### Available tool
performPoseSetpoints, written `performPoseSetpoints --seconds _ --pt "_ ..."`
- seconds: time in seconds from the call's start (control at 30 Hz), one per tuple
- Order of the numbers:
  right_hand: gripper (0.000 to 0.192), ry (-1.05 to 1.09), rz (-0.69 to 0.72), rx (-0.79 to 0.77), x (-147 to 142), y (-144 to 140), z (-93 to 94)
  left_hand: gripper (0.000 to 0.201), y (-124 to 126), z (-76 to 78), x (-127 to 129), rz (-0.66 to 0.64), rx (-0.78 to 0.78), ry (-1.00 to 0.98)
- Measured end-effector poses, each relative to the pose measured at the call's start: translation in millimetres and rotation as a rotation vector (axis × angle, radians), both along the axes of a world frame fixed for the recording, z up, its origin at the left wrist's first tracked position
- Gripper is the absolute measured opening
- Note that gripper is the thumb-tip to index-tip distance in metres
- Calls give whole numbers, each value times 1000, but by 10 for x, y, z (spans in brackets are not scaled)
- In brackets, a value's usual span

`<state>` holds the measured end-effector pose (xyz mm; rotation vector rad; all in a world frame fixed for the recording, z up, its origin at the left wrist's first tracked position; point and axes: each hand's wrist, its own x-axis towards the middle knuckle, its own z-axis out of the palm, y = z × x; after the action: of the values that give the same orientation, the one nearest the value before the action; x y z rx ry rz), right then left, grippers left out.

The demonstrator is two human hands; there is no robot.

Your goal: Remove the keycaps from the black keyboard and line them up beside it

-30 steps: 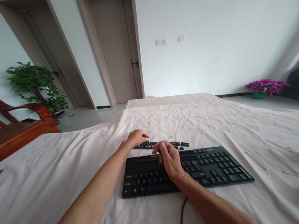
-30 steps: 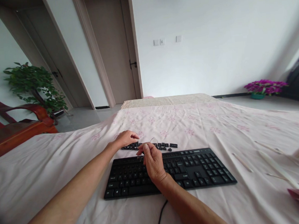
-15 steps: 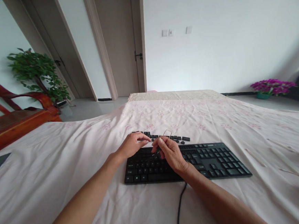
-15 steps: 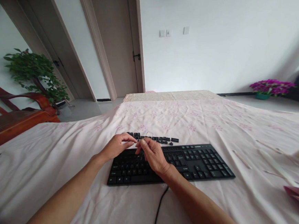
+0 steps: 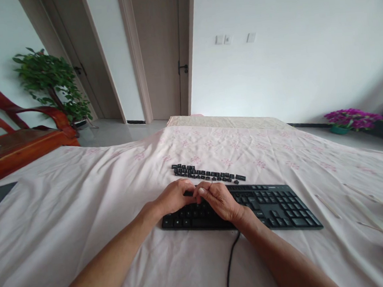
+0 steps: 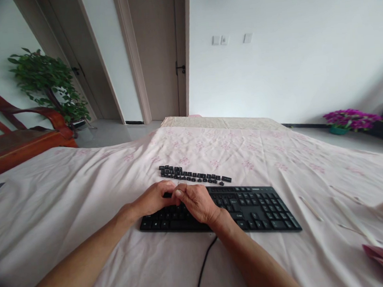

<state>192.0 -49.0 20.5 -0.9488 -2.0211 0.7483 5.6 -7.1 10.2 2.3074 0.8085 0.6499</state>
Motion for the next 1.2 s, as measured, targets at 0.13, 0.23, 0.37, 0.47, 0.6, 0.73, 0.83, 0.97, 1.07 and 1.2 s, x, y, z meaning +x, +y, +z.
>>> performPoseSetpoints --seconds 0.13,0.23,0.37,0.47,0.6,0.73,0.83,0.97,1.07,1.2 --pt "40 -10 -10 4 -2 19 -63 11 -26 -53 59 57 83 39" --pt "38 -18 -21 43 7 12 -122 13 -39 -75 89 77 113 67" --pt "32 75 -28 140 22 -23 -191 16 -67 -78 115 87 129 71" --pt "29 137 -22 177 31 -50 -206 17 -97 -69 135 99 134 59" --pt "32 202 -85 185 44 -78 -182 11 -139 -49 168 112 97 14" --pt "28 95 -84 319 45 -94 -137 6 -150 -52 180 179 6 -83" --pt "23 -87 -175 505 38 -111 -45 27 -130 -89 171 263 -81 -204" --pt "17 -428 -411 550 26 -121 153 41 -105 -143 160 329 -213 -388" --pt "21 -545 -404 456 7 -92 242 46 -113 -162 161 340 -266 -474" --pt "25 -569 -323 278 -38 -45 251 52 -164 -169 187 335 -327 -560"
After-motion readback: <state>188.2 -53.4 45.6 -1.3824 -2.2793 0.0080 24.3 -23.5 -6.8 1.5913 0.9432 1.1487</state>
